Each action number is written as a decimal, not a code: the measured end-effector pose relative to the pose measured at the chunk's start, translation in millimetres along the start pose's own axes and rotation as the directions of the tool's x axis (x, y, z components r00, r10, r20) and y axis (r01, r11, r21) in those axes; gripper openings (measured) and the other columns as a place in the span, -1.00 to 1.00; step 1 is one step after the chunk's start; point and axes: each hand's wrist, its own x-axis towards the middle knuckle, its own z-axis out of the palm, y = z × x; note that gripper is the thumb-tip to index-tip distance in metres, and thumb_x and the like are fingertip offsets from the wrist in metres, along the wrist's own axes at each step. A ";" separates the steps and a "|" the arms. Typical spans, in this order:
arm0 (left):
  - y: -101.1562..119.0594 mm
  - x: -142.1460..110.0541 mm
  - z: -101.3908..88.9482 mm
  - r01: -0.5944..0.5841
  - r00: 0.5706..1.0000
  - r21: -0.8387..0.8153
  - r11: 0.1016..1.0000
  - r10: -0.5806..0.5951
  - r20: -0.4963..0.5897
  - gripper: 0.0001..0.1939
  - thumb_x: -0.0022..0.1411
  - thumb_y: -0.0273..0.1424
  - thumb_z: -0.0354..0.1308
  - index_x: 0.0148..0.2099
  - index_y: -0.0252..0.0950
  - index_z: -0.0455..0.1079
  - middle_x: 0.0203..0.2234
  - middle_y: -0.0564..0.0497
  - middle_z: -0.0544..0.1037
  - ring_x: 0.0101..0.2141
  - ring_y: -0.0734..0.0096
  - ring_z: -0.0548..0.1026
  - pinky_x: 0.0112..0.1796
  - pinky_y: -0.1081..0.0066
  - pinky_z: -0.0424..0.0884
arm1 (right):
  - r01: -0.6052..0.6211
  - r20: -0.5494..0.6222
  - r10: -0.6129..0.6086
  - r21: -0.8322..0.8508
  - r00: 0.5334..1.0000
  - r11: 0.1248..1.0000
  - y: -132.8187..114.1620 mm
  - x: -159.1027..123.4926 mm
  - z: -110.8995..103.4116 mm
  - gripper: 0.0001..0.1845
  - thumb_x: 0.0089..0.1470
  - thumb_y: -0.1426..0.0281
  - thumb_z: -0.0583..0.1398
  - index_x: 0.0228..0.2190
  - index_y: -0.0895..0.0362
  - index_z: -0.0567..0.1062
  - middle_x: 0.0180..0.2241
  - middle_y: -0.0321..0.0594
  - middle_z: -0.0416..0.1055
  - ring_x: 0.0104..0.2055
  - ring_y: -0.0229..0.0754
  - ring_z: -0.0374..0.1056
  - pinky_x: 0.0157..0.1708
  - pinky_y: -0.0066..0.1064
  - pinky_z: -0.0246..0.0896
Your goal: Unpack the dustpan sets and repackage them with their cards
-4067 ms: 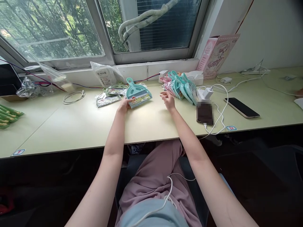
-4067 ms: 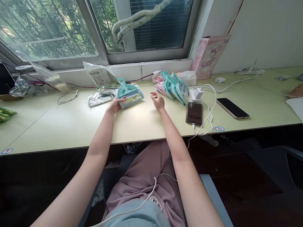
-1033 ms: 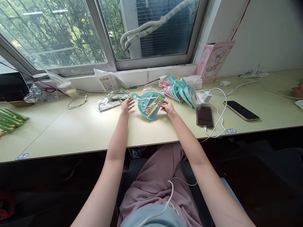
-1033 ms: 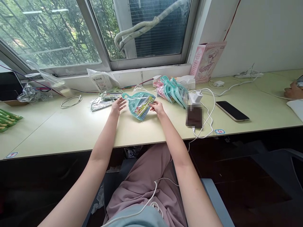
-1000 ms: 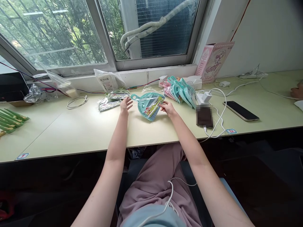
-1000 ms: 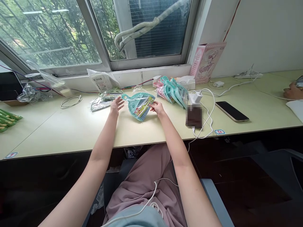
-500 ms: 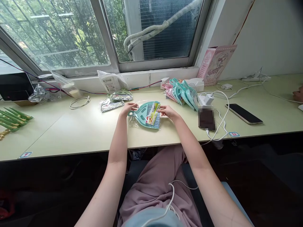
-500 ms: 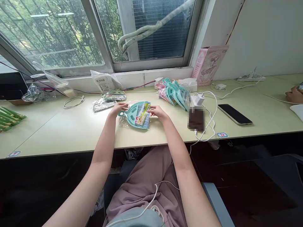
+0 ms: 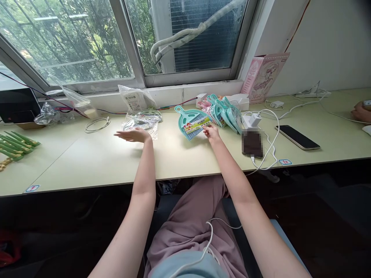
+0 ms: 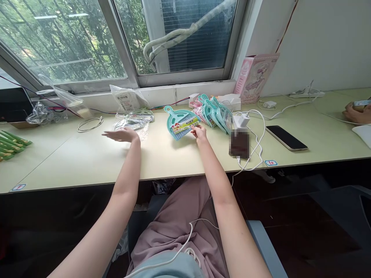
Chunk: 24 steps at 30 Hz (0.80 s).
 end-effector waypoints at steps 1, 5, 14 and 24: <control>5.0 -8.9 -3.6 -0.114 0.993 -0.024 0.993 0.115 0.040 -0.31 0.37 -0.39 -0.06 0.46 -0.39 -0.18 0.45 -0.31 -0.23 0.43 0.11 -0.35 0.37 0.02 -0.19 | 0.001 0.005 -0.001 0.009 1.000 1.000 0.0 -0.9 1.1 -0.76 0.02 0.65 0.27 -0.51 0.15 0.38 -0.61 -0.44 0.36 -0.67 -0.52 0.23 -0.74 -0.74 0.08; 22.0 -54.0 -3.1 -0.437 0.766 -0.315 0.843 0.532 0.361 -0.39 0.42 -0.25 -0.11 0.46 -0.17 -0.05 0.46 -0.05 -0.17 0.43 0.18 -0.44 0.35 -0.04 -0.43 | 0.022 0.034 -0.023 0.030 0.999 0.999 -0.6 -4.7 5.8 -0.78 0.02 0.66 0.27 -0.50 0.16 0.38 -0.63 -0.46 0.34 -0.68 -0.51 0.22 -0.75 -0.73 0.04; 7.6 -104.4 41.7 0.146 0.161 -0.440 0.886 0.418 0.894 -0.46 0.42 -0.25 -0.03 0.38 -0.17 0.02 0.07 -0.16 0.47 -0.02 0.18 0.53 -0.05 0.13 0.49 | 0.007 0.093 0.002 -0.103 0.996 0.995 0.3 -0.6 -0.6 -0.89 0.07 0.60 0.25 -0.40 0.17 0.48 -0.60 -0.43 0.41 -0.69 -0.49 0.27 -0.72 -0.70 0.08; 10.9 -70.3 52.2 0.242 0.515 -0.567 0.788 0.391 0.763 -0.80 0.34 -0.31 0.10 -0.17 -0.34 0.44 -0.43 0.01 0.47 -0.37 0.43 0.43 -0.31 0.47 0.38 | 0.055 -0.189 -0.173 -0.508 0.967 0.860 1.0 11.9 -11.6 -0.86 0.20 0.47 0.14 -0.32 0.18 0.52 -0.44 -0.28 0.55 -0.62 -0.37 0.39 -0.52 -0.54 0.29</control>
